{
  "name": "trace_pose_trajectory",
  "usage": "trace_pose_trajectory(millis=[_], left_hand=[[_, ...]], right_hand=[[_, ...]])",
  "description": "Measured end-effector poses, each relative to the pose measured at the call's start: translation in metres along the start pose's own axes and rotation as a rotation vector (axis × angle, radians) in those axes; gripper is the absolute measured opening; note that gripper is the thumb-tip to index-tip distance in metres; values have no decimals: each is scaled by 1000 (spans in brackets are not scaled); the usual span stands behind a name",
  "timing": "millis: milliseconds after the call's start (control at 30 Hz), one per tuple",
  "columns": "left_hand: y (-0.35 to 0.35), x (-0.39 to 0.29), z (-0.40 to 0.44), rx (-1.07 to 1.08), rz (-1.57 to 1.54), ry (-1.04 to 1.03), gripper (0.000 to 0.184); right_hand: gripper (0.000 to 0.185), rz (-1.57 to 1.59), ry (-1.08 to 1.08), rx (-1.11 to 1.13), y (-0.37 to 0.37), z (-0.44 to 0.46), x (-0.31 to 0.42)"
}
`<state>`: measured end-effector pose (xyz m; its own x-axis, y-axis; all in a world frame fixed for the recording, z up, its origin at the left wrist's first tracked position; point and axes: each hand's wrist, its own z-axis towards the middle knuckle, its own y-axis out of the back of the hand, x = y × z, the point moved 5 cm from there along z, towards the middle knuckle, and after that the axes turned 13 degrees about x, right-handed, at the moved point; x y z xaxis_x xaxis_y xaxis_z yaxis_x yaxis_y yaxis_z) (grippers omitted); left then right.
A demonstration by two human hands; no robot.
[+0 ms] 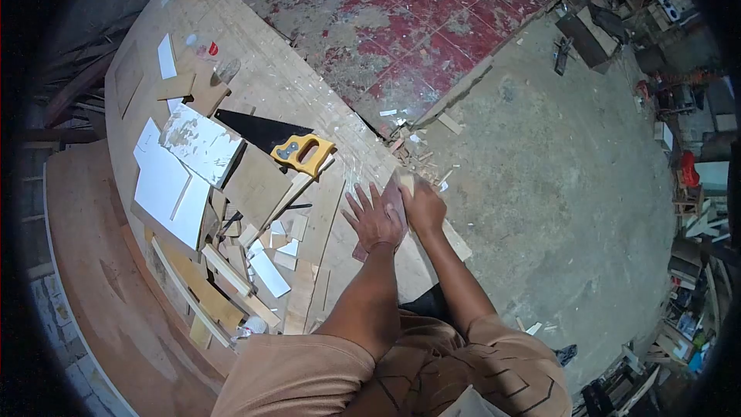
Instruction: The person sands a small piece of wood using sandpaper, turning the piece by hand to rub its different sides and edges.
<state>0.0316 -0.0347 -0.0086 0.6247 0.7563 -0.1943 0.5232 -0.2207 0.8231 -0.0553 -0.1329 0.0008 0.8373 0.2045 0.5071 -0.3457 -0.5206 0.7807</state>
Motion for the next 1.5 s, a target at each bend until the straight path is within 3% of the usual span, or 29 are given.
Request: trace_pose_trajectory(millis=[200, 333, 500, 633, 700, 800, 933, 1167, 1500], left_hand=[[9, -4, -2, 58, -8, 13, 71], [-1, 2, 1, 66, 20, 24, 71], [-5, 2, 4, 23, 24, 8, 72], [-1, 1, 3, 68, 25, 20, 73], [-1, 0, 2, 40, 28, 13, 73], [4, -2, 0, 58, 11, 15, 73], [-2, 1, 1, 5, 49, 42, 71], [-2, 1, 3, 75, 43, 24, 72], [1, 0, 2, 47, 40, 24, 71]], right_hand=[[48, -81, -23, 134, -5, -41, -18], [45, -2, 55, -29, 4, 39, 15], [40, -73, 117, 8, 15, 93, 49], [34, -85, 120, -67, 8, 58, 30], [30, -65, 35, 73, 3, 30, 16], [27, -122, 39, 93, -1, -10, 6], [28, -132, -47, 154, 1, -13, 4], [44, -33, 99, -56, 15, 87, 37], [41, -109, 127, -30, 5, -16, -9]])
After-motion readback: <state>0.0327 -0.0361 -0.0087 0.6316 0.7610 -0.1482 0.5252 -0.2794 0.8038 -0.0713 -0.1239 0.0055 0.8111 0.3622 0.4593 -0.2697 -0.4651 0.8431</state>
